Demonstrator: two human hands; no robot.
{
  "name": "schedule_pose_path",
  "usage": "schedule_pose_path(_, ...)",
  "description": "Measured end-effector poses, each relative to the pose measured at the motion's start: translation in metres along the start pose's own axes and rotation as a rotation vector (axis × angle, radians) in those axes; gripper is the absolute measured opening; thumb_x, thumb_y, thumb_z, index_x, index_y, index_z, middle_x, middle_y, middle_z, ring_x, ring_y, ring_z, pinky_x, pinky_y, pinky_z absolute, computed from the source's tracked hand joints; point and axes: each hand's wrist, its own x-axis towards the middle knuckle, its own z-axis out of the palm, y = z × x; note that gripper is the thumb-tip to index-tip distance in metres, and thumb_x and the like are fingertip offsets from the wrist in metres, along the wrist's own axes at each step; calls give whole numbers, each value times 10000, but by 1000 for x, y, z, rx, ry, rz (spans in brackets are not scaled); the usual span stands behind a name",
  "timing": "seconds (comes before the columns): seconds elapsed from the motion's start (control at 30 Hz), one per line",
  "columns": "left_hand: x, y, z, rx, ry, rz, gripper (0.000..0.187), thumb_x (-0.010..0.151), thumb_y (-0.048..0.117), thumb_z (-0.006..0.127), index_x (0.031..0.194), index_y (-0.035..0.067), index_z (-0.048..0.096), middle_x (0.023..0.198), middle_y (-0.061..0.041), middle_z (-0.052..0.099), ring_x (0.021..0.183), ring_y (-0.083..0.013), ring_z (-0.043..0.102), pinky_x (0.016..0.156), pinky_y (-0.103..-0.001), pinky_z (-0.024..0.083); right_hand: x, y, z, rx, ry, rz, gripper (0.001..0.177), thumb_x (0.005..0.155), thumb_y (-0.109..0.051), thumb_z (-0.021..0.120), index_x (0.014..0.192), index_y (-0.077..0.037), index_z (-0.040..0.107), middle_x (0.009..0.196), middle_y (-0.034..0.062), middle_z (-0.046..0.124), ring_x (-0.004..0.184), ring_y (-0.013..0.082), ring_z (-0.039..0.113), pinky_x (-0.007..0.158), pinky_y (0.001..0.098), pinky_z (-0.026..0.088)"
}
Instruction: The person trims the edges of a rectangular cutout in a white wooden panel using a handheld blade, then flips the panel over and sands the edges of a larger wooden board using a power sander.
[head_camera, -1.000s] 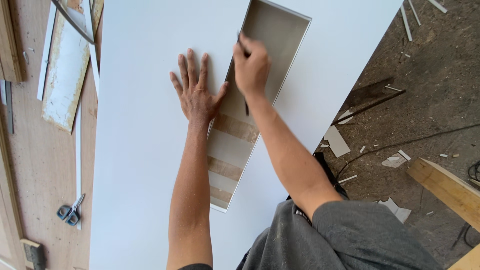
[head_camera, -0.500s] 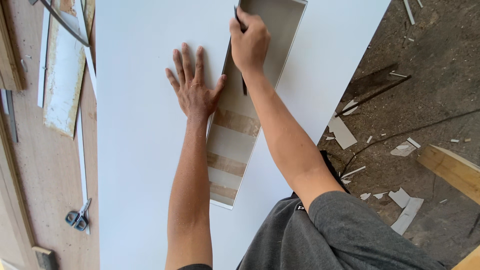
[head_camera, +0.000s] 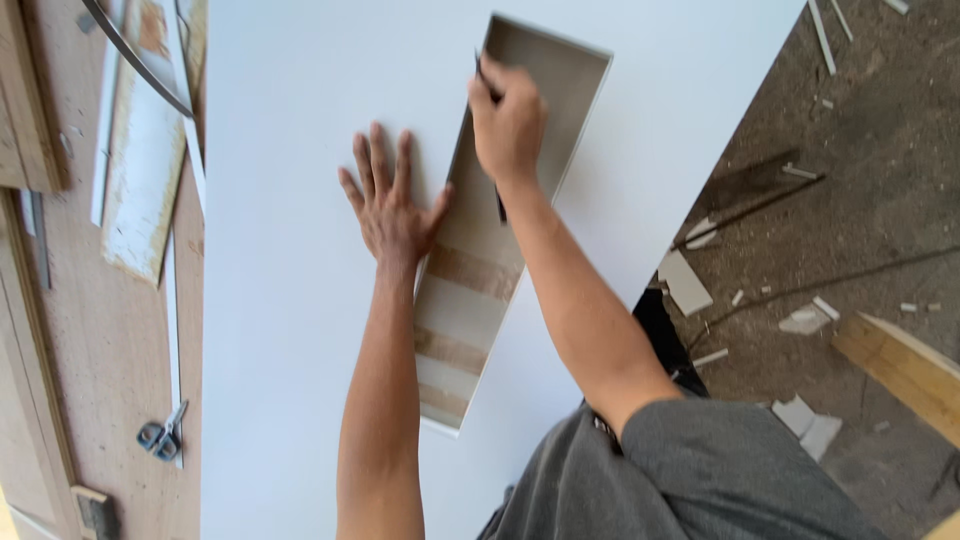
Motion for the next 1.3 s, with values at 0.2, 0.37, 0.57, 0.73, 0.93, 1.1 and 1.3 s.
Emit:
schedule_pose_path(0.2, -4, 3, 0, -14, 14, 2, 826, 995, 728, 514, 1657, 278, 309, 1737, -81, 164, 1625, -311, 121, 1296, -636, 101, 28, 16, 4, 40, 39, -35, 347, 903, -255, 664, 1172, -60, 763, 1130, 114, 802, 1078, 250, 768, 978, 374, 563)
schedule_pose_path(0.37, 10, 8, 0, -59, 11, -16, 834, 980, 715, 547, 1651, 288, 296, 1739, -76, 162, 1625, -308, 109, 1298, -637, 83, 26, -7, -15, 115, -113, 122, 332, 937, -241, 651, 1227, -111, 748, 1040, -11, 755, 866, 105, 681, 725, 242, 565)
schedule_pose_path(0.57, 13, 12, -1, -45, 28, -9, 829, 970, 704, 567, 1638, 265, 350, 1728, -89, 191, 1615, -318, 135, 1296, -633, 98, 50, -6, -8, 98, 17, 74, 332, 901, -201, 677, 1191, -57, 749, 1072, 90, 781, 1045, 232, 749, 1004, 349, 556)
schedule_pose_path(0.73, 14, 9, 10, -85, 7, -101, 913, 861, 854, 517, 1588, 307, 441, 1709, -86, 244, 1580, -324, 148, 1254, -603, 25, 32, 15, -34, 127, -295, 30, 330, 889, -298, 799, 1209, -226, 762, 1002, 76, 724, 976, 339, 737, 775, 410, 623)
schedule_pose_path(0.93, 16, 17, 17, -110, 165, -119, 786, 789, 636, 791, 1467, 274, 628, 1629, -64, 418, 1522, -339, 296, 1212, -669, 155, 7, 2, -168, 372, -923, 351, 400, 919, -202, 707, 1292, -57, 707, 880, 132, 739, 649, 173, 693, 604, 310, 616)
schedule_pose_path(1.1, 70, 58, 37, -122, 390, -50, 499, 813, 415, 914, 1265, 259, 772, 1446, -17, 610, 1446, -332, 388, 1085, -764, 228, -7, 18, -262, 422, -862, 572, 426, 928, -95, 668, 1340, 14, 664, 1032, 182, 714, 752, 205, 696, 659, 315, 607)
schedule_pose_path(1.3, 155, 97, 36, -254, 560, 83, 209, 815, 155, 942, 875, 174, 742, 1068, 5, 730, 1219, -265, 607, 1021, -785, 297, -28, 43, -345, 273, -542, 781, 355, 1012, -72, 603, 1355, 1, 656, 951, 207, 718, 706, 230, 651, 631, 302, 589)
